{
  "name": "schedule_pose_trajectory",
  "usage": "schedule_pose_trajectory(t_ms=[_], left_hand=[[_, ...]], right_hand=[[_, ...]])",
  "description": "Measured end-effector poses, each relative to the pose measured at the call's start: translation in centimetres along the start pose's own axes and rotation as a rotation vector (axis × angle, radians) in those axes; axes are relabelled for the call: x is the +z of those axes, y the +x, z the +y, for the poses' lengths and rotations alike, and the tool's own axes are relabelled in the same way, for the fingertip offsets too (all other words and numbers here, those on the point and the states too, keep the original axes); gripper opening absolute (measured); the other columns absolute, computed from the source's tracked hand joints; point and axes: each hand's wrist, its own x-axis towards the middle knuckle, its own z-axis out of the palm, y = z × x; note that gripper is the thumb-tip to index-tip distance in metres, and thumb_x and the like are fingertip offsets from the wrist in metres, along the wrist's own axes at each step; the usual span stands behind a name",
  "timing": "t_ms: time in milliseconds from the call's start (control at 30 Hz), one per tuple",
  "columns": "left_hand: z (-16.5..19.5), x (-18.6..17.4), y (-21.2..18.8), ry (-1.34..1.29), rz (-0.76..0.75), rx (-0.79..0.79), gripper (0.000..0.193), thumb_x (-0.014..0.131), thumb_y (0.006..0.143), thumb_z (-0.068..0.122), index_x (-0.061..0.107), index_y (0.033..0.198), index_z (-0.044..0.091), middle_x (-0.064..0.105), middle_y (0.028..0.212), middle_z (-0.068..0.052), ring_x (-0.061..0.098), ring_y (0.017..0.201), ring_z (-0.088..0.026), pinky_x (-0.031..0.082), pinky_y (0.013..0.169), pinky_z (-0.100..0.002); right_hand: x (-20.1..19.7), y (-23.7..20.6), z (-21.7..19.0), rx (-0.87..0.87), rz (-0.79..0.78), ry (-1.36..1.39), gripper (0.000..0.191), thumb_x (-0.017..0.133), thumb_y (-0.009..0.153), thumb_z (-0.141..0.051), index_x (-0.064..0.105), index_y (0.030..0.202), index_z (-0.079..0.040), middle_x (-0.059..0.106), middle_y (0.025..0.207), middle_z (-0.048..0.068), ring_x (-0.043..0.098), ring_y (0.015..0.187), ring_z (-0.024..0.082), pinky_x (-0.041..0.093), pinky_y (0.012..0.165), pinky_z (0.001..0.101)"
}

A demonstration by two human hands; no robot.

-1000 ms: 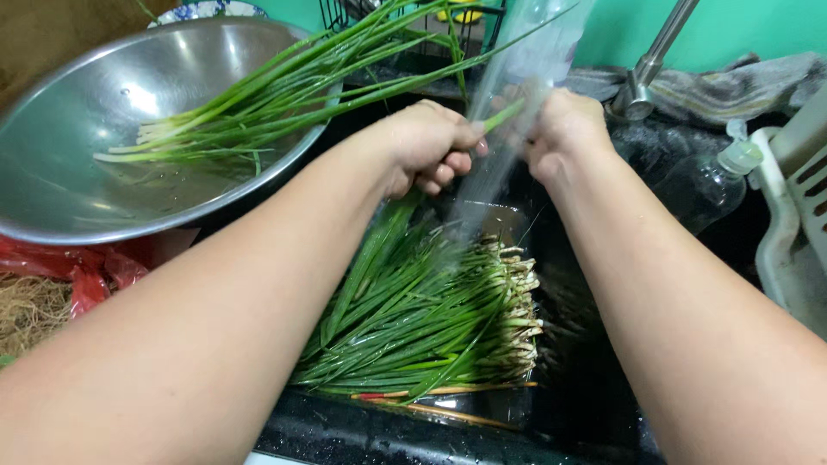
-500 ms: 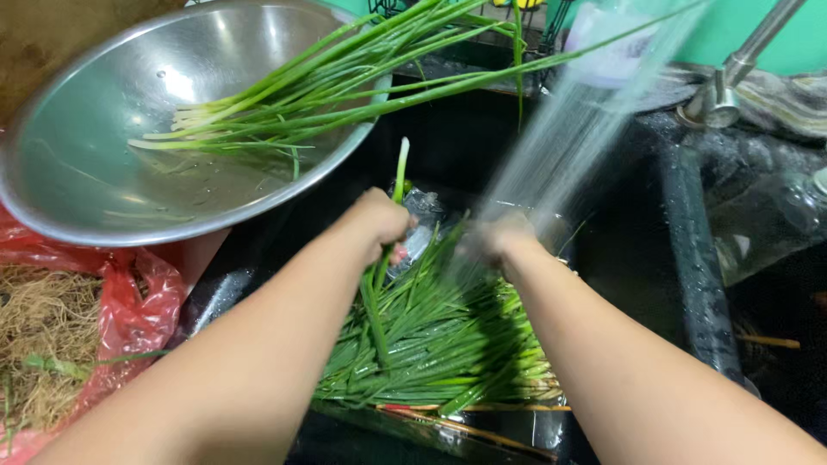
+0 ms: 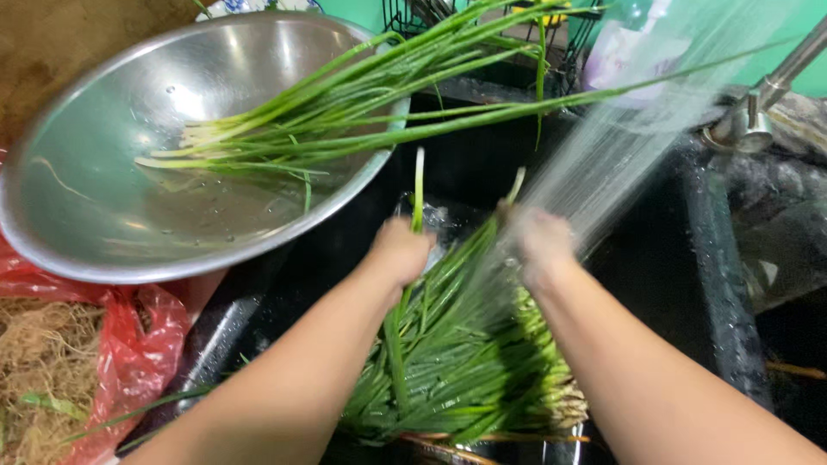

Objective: The person assembles a bowl of food by cutting meat and spring rolls with scissors, adding fried items, chips, sauces, and crushed peanuts, then washes green onions under running water.

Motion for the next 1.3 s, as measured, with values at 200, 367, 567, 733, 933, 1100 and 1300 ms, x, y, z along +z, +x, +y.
schedule_pose_trajectory(t_ms=[200, 367, 567, 733, 933, 1100, 1300], left_hand=[[9.9, 1.8, -4.1, -0.147, -0.204, 0.201, 0.02, 0.07, 0.086, 0.02, 0.069, 0.098, 0.004, 0.073, 0.082, -0.007, 0.068, 0.075, -0.018, 0.055, 0.067, -0.037], [12.4, 2.0, -8.4, -0.222, -0.37, 0.037, 0.019, 0.066, 0.092, 0.021, 0.068, 0.103, 0.005, 0.074, 0.08, -0.013, 0.069, 0.07, -0.024, 0.056, 0.062, -0.04], [12.9, 1.8, -11.5, 0.276, 0.101, 0.416, 0.021, 0.072, 0.088, 0.016, 0.068, 0.096, -0.002, 0.07, 0.091, -0.025, 0.069, 0.087, -0.044, 0.055, 0.076, -0.05], [12.9, 0.4, -13.2, 0.336, 0.09, 0.383, 0.019, 0.072, 0.087, 0.014, 0.067, 0.096, -0.001, 0.069, 0.097, -0.027, 0.067, 0.096, -0.046, 0.052, 0.084, -0.053], [13.4, 0.2, -11.7, 0.296, 0.153, 0.372, 0.021, 0.074, 0.084, 0.015, 0.064, 0.094, -0.001, 0.069, 0.095, -0.025, 0.067, 0.095, -0.046, 0.053, 0.082, -0.052], [12.6, 0.9, -12.3, 0.326, 0.024, 0.362, 0.02, 0.07, 0.089, 0.018, 0.064, 0.097, 0.001, 0.07, 0.097, -0.025, 0.067, 0.097, -0.044, 0.052, 0.083, -0.051], [12.1, -0.2, -11.0, 0.253, 0.024, 0.305, 0.025, 0.072, 0.089, 0.026, 0.068, 0.099, 0.003, 0.07, 0.096, -0.02, 0.069, 0.093, -0.038, 0.053, 0.082, -0.048]], right_hand=[[-3.2, -5.3, -7.0, 0.033, 0.015, 0.146, 0.005, 0.07, 0.09, -0.011, 0.07, 0.094, -0.012, 0.072, 0.08, 0.001, 0.066, 0.068, 0.012, 0.054, 0.063, 0.0276], [-4.0, -7.9, -10.4, -0.112, 0.056, -0.076, 0.033, 0.068, 0.099, -0.023, 0.071, 0.085, 0.006, 0.068, 0.073, 0.009, 0.06, 0.056, 0.014, 0.05, 0.055, 0.0316], [-2.8, -4.1, -9.5, 0.063, 0.131, -0.118, 0.029, 0.066, 0.098, -0.024, 0.073, 0.089, 0.003, 0.062, 0.072, 0.008, 0.051, 0.052, 0.015, 0.043, 0.049, 0.0346], [-3.6, -2.2, -10.0, 0.197, 0.199, 0.27, 0.027, 0.066, 0.098, -0.027, 0.071, 0.092, -0.001, 0.054, 0.068, 0.001, 0.044, 0.052, 0.013, 0.037, 0.048, 0.0307], [-2.8, -5.9, -9.0, 0.338, 0.046, 0.054, 0.038, 0.07, 0.097, -0.038, 0.064, 0.093, -0.002, 0.053, 0.066, 0.003, 0.044, 0.052, 0.015, 0.038, 0.049, 0.032], [-3.3, -4.7, -7.5, 0.236, 0.065, 0.219, 0.016, 0.068, 0.093, -0.021, 0.069, 0.087, -0.006, 0.056, 0.067, 0.001, 0.046, 0.051, 0.012, 0.038, 0.047, 0.0287], [-7.9, -0.8, -10.4, 0.268, -0.065, 0.51, 0.03, 0.06, 0.097, -0.034, 0.058, 0.075, -0.014, 0.049, 0.063, -0.006, 0.035, 0.047, 0.006, 0.024, 0.037, 0.0237]])
